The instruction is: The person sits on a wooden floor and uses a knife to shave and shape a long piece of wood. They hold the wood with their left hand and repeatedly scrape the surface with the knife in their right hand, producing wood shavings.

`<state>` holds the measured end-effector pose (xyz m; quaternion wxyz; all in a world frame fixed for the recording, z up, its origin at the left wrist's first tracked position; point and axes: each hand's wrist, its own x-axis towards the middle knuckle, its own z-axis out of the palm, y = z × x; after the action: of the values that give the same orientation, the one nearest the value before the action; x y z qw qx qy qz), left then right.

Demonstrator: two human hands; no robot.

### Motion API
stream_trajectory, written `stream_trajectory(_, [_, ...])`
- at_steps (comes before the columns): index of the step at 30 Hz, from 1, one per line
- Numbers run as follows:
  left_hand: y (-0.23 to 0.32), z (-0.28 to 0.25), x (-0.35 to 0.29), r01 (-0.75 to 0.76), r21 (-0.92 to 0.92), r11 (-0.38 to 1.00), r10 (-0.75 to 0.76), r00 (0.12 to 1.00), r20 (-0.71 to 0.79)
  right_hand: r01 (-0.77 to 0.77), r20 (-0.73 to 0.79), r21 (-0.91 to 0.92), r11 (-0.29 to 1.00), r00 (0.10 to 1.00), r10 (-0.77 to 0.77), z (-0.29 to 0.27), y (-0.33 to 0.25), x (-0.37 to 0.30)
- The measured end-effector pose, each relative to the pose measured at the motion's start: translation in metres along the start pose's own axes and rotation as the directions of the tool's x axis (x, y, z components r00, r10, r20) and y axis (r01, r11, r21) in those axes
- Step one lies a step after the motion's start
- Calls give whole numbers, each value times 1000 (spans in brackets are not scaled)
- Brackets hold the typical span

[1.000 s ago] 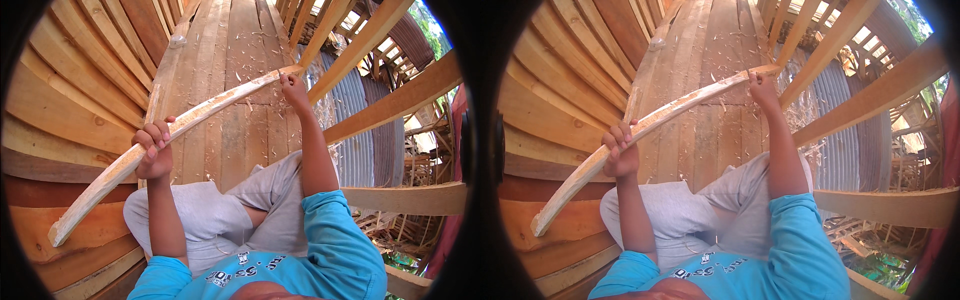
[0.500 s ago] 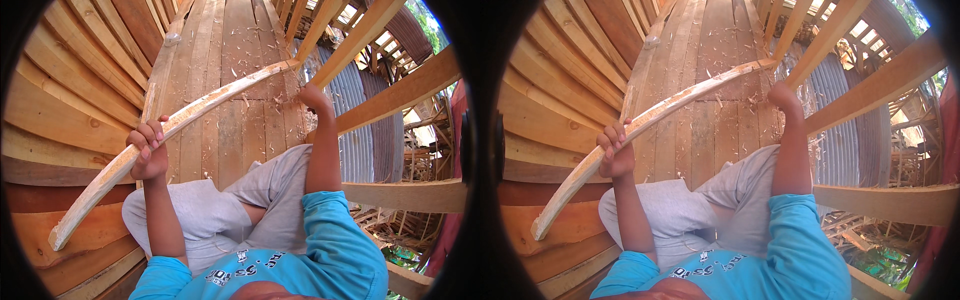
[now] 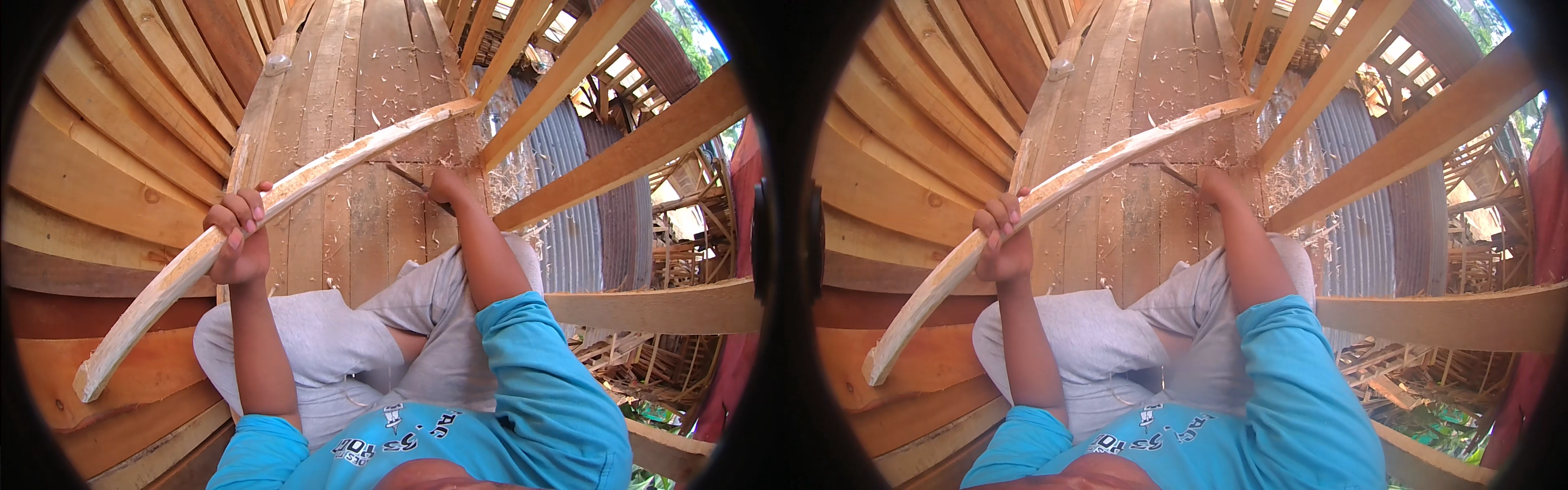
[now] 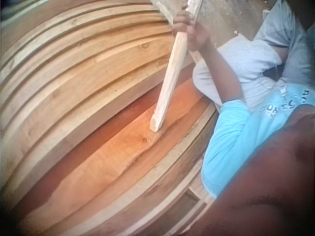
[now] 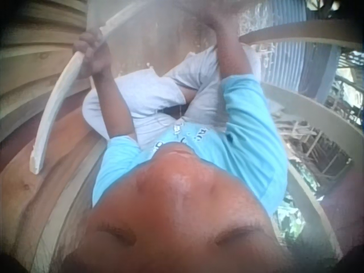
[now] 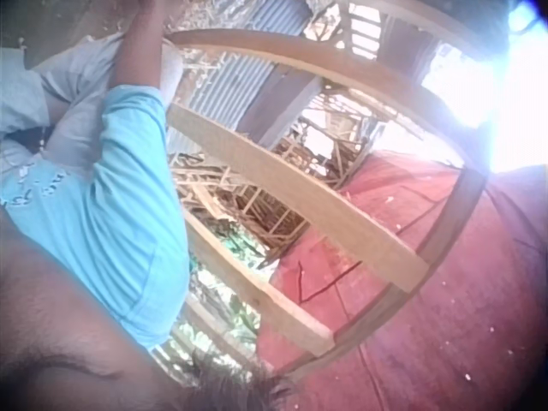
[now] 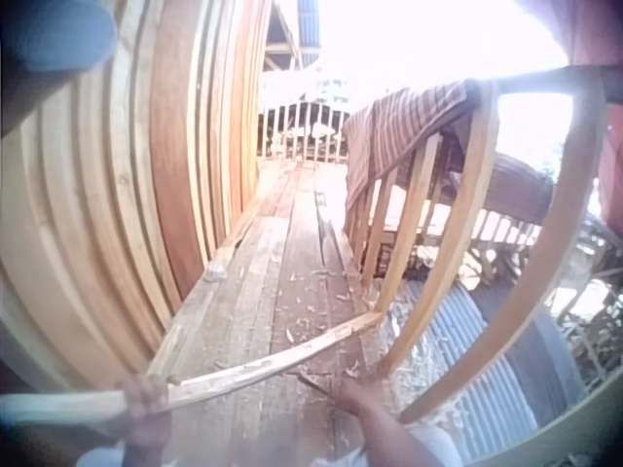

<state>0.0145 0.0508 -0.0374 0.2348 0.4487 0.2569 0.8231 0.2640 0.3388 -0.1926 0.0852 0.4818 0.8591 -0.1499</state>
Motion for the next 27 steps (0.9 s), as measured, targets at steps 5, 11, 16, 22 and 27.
stream_trajectory(5, [-2, 2, 1, -9, -23, 1000, 9, 1000, 8, -250, -141, -106, 962, 962, 234, -13, 58, 2])
stream_trajectory(11, [-3, 4, 1, -18, -37, 999, 18, 1000, 10, -223, -182, 109, 969, 954, 240, 4, 32, 7])
stream_trajectory(16, [2, -3, -2, -19, -14, 1000, 19, 1000, 0, -162, -208, 192, 968, 957, 202, 4, 10, 13])
stream_trajectory(22, [-5, 3, 2, -15, -46, 999, 16, 1000, 19, -426, -152, 292, 856, 863, 481, 8, 42, 22])
stream_trajectory(27, [0, 0, -1, -11, -25, 1000, 11, 1000, -11, -350, -248, 211, 913, 884, 396, -14, 7, 8])
